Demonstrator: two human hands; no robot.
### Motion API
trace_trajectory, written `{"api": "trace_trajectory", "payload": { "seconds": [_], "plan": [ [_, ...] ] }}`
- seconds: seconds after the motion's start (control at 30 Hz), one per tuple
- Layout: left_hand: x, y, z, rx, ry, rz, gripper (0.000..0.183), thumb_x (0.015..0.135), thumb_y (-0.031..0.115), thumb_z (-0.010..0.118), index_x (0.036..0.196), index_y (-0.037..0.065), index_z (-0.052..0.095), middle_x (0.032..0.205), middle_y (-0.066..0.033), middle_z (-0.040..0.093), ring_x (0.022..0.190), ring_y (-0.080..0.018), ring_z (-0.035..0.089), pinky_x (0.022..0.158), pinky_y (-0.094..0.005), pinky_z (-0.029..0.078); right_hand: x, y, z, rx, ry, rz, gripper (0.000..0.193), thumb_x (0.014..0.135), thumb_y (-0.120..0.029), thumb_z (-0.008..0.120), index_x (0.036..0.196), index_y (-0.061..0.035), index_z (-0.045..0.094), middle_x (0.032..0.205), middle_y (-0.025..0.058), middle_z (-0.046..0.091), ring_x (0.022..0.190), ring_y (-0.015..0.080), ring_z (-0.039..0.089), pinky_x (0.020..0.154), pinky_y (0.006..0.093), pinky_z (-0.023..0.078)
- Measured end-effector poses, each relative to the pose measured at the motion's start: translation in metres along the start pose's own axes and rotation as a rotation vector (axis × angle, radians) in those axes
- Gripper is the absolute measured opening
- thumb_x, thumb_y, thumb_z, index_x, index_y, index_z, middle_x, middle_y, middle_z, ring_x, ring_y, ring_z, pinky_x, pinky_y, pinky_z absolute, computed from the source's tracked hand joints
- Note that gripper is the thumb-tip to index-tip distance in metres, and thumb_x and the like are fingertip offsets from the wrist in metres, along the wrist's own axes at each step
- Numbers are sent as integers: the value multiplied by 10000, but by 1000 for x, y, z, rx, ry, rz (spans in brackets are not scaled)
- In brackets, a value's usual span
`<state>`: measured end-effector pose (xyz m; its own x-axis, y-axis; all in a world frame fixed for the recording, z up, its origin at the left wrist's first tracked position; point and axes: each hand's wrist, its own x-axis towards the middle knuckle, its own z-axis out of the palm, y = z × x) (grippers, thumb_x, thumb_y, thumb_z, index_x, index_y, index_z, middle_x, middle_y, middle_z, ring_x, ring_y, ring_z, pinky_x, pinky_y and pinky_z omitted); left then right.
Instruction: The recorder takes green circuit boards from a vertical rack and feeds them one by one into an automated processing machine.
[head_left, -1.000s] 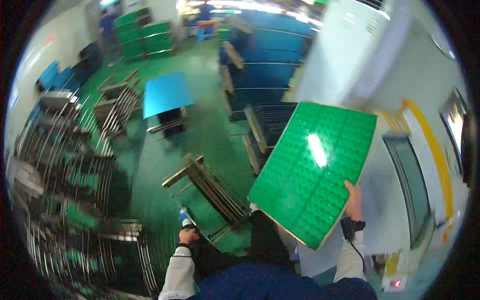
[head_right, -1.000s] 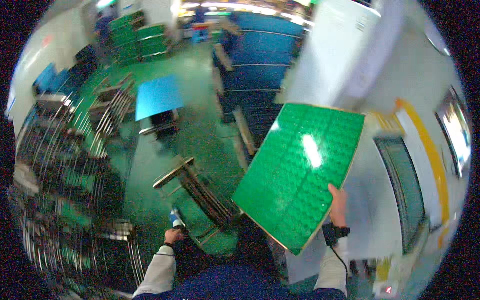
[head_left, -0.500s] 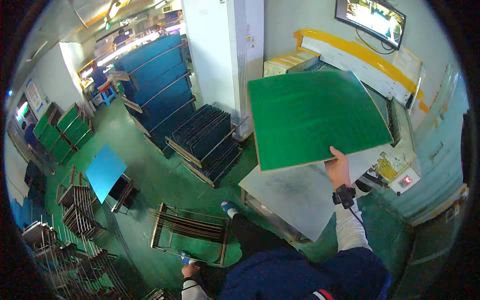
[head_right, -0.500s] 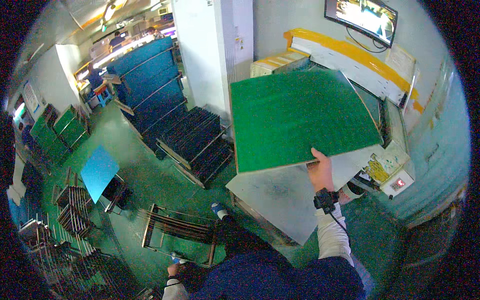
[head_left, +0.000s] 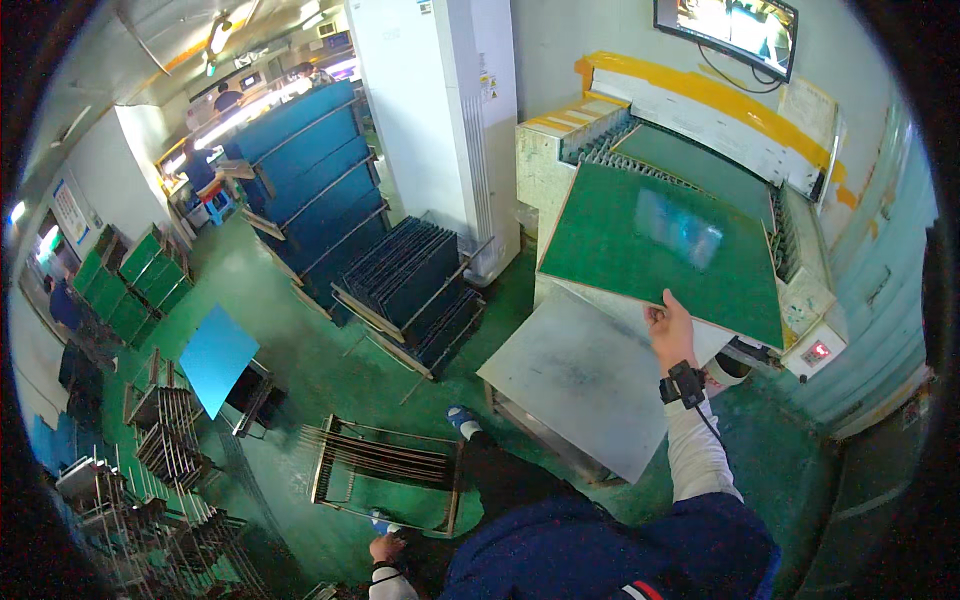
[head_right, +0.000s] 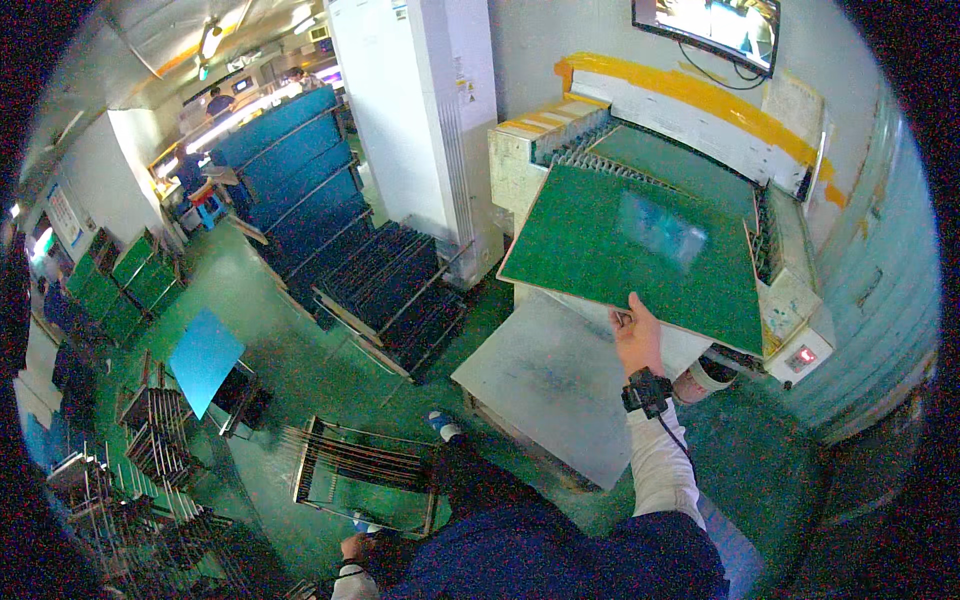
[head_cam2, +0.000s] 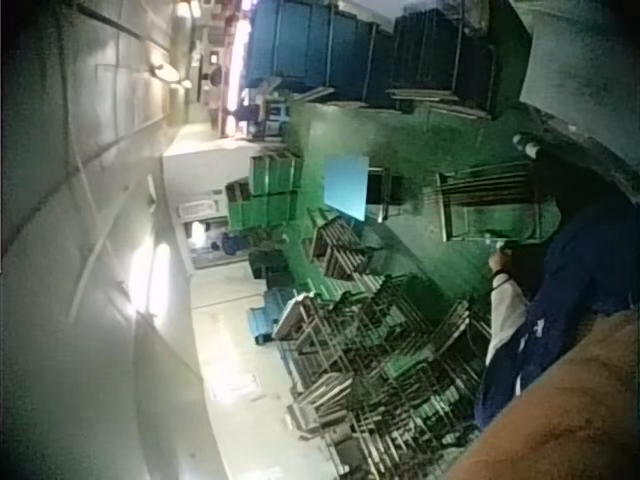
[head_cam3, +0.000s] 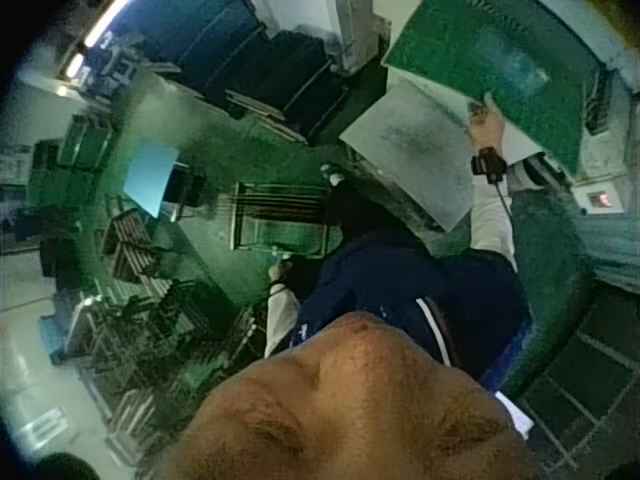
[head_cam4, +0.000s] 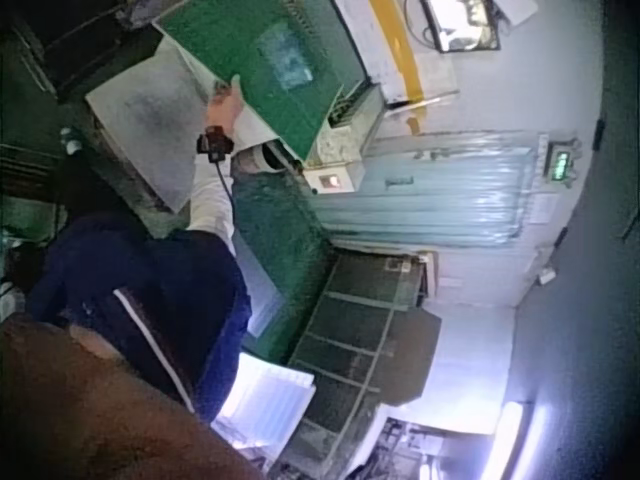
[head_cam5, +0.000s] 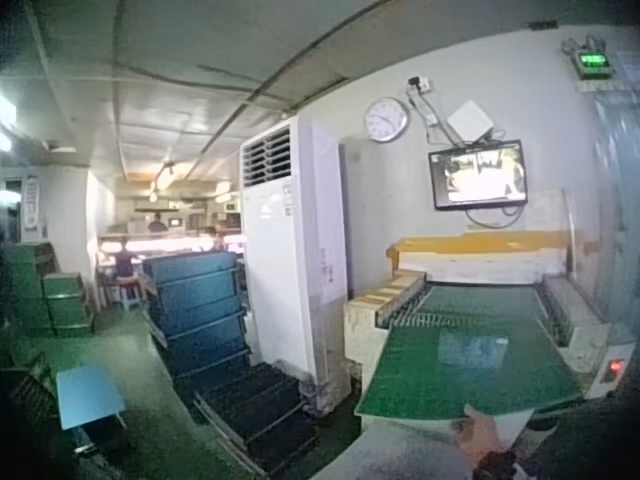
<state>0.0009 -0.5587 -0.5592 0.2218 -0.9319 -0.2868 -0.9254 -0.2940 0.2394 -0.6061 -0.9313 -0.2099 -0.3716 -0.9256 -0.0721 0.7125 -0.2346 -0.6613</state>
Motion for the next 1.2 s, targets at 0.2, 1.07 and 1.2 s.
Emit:
{"api": "trace_trajectory", "payload": {
  "seconds": [0.2,1.07,1.2],
  "plan": [
    [-1,2,-3,-37,-79,-100,377,615,502,623,752,151,595,668,-56,613,646,-249,604,581,-377,484,-4,0,18,8,-58,276,162,833,-178,549,834,-34,473,802,97,511,754,197,513,708,312,473],
    [-4,12,-13,-410,-65,-178,173,732,86,539,785,-71,493,706,-179,592,588,-286,609,520,-361,524,63,6,43,109,-97,102,196,859,-122,458,907,68,447,918,203,542,831,259,549,736,307,484],
    [-3,14,3,-1164,83,-386,143,730,45,511,746,-90,464,696,-197,580,560,-302,604,492,-363,524,67,1,42,107,-98,87,196,858,-116,456,903,75,447,918,201,540,831,260,549,734,307,487]
  ]
}}
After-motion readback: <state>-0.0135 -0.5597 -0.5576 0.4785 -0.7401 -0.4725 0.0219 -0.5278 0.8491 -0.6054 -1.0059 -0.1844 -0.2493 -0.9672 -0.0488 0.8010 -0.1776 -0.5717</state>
